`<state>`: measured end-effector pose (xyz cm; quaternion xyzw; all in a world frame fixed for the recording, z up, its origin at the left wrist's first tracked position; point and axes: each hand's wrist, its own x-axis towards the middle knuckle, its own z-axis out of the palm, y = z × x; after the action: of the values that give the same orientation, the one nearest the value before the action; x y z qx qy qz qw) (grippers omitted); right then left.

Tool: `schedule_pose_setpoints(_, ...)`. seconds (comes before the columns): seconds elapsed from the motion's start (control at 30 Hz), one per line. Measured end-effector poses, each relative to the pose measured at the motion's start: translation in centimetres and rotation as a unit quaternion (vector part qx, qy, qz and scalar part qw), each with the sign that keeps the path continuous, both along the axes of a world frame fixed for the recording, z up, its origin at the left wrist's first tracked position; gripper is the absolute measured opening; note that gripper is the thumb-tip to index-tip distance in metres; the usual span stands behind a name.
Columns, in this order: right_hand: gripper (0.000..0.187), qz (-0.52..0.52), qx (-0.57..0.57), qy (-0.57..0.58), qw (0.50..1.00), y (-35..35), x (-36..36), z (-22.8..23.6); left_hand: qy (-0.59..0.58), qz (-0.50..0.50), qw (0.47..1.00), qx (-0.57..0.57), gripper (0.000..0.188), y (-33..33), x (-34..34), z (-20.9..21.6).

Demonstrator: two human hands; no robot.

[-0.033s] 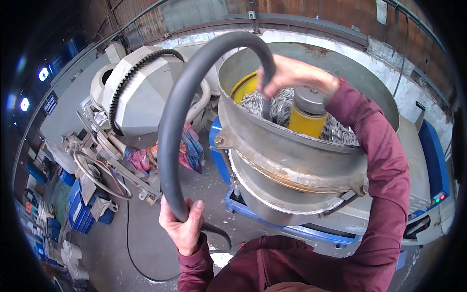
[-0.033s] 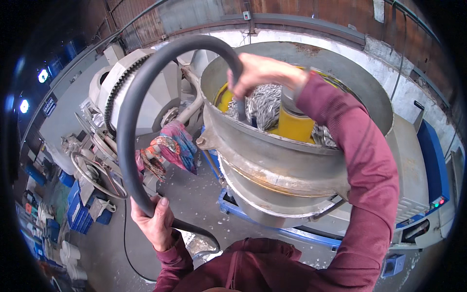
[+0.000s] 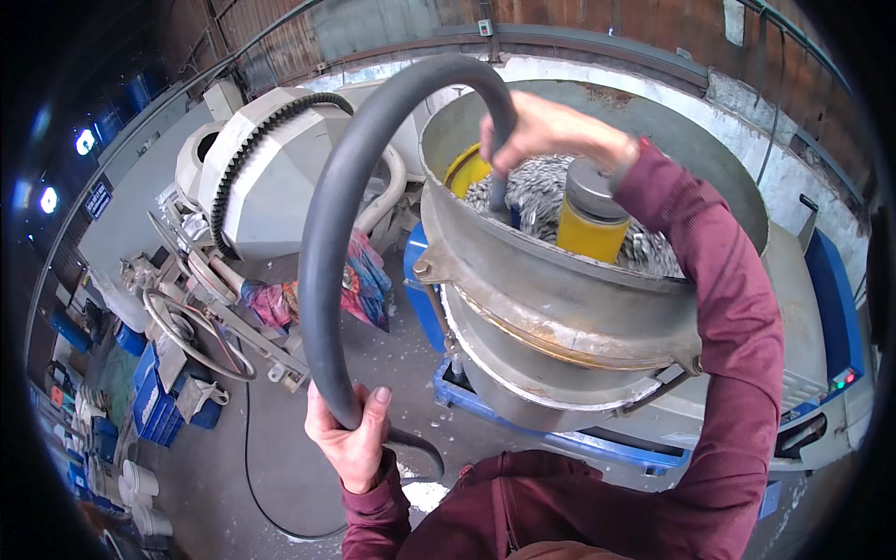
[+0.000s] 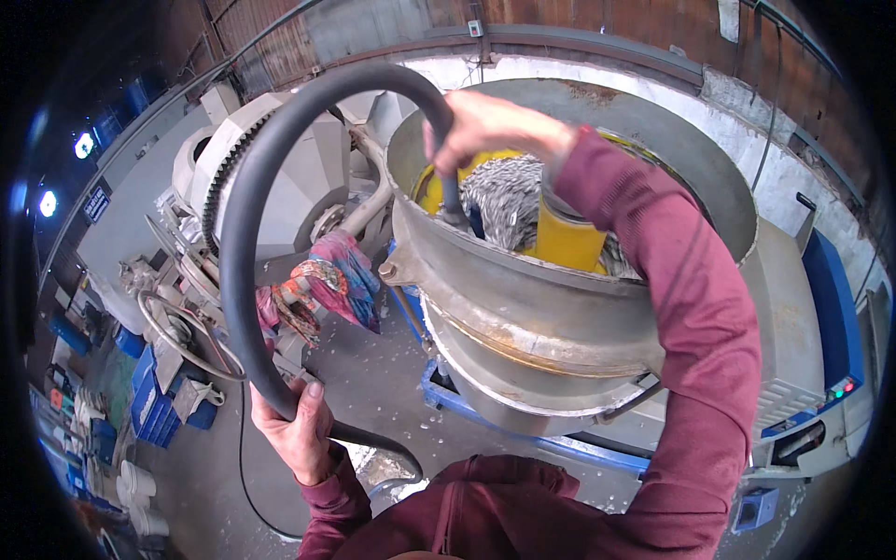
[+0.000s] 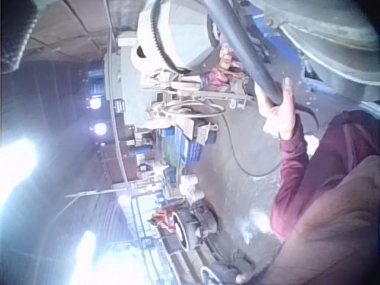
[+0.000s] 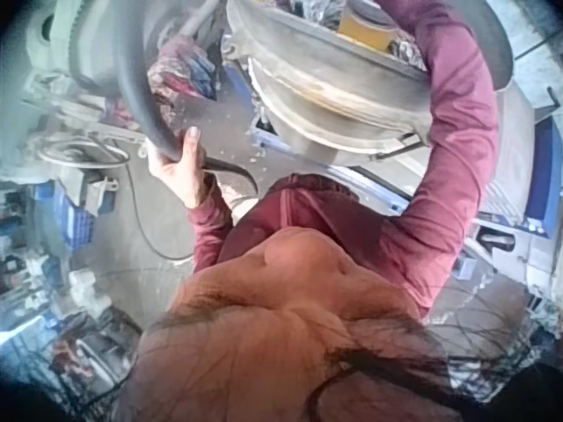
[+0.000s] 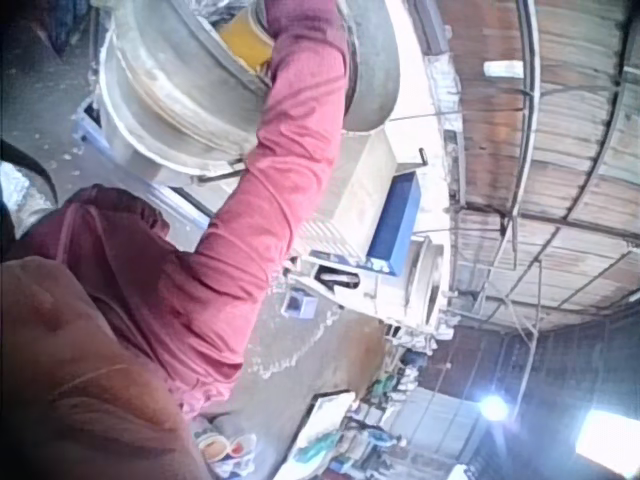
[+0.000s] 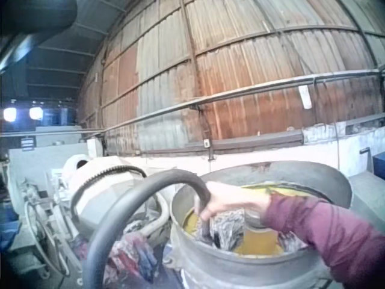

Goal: The person operates a large industrial washing machine, using a hose to spray water into the rotating drum. They repeatedly adjust the hose and check the machine's contents while another person works in the background.

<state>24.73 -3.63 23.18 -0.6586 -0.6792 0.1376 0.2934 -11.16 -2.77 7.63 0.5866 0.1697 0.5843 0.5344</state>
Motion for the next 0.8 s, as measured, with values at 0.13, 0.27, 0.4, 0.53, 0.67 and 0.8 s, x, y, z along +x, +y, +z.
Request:
schedule_pose_setpoints(0.13, 0.029, -0.022, 0.18, -0.177, 0.967, 3.1, 1.4, 3.9, 0.121, 0.037, 0.987, 0.096, 0.058, 0.8, -0.4, -1.8)
schedule_pose_setpoints(0.27, 0.024, -0.089, 0.246, -0.258, 0.93, 1.7, 2.0, 5.9, 0.173, -0.002, 0.978, 0.114, 0.052, 1.4, 1.3, -3.0)
schedule_pose_setpoints(0.4, 0.02, -0.177, 0.234, -0.332, 0.897, -2.7, 4.6, 7.1, 0.164, -0.067, 0.98, 0.088, 0.049, 1.2, 4.0, -2.7)
schedule_pose_setpoints(0.53, 0.023, -0.22, 0.211, -0.364, 0.88, -8.0, 6.3, 7.5, 0.162, -0.107, 0.979, 0.054, 0.044, 0.5, 6.0, -2.0)
schedule_pose_setpoints(0.67, 0.025, -0.289, 0.149, -0.398, 0.858, -14.4, 7.9, 7.8, 0.078, -0.224, 0.968, 0.082, 0.057, 0.0, 8.5, -2.4)
schedule_pose_setpoints(0.8, 0.024, -0.351, 0.101, -0.411, 0.835, -18.4, 7.4, 7.2, 0.07, -0.293, 0.951, 0.062, 0.067, -0.6, 9.4, -2.5)
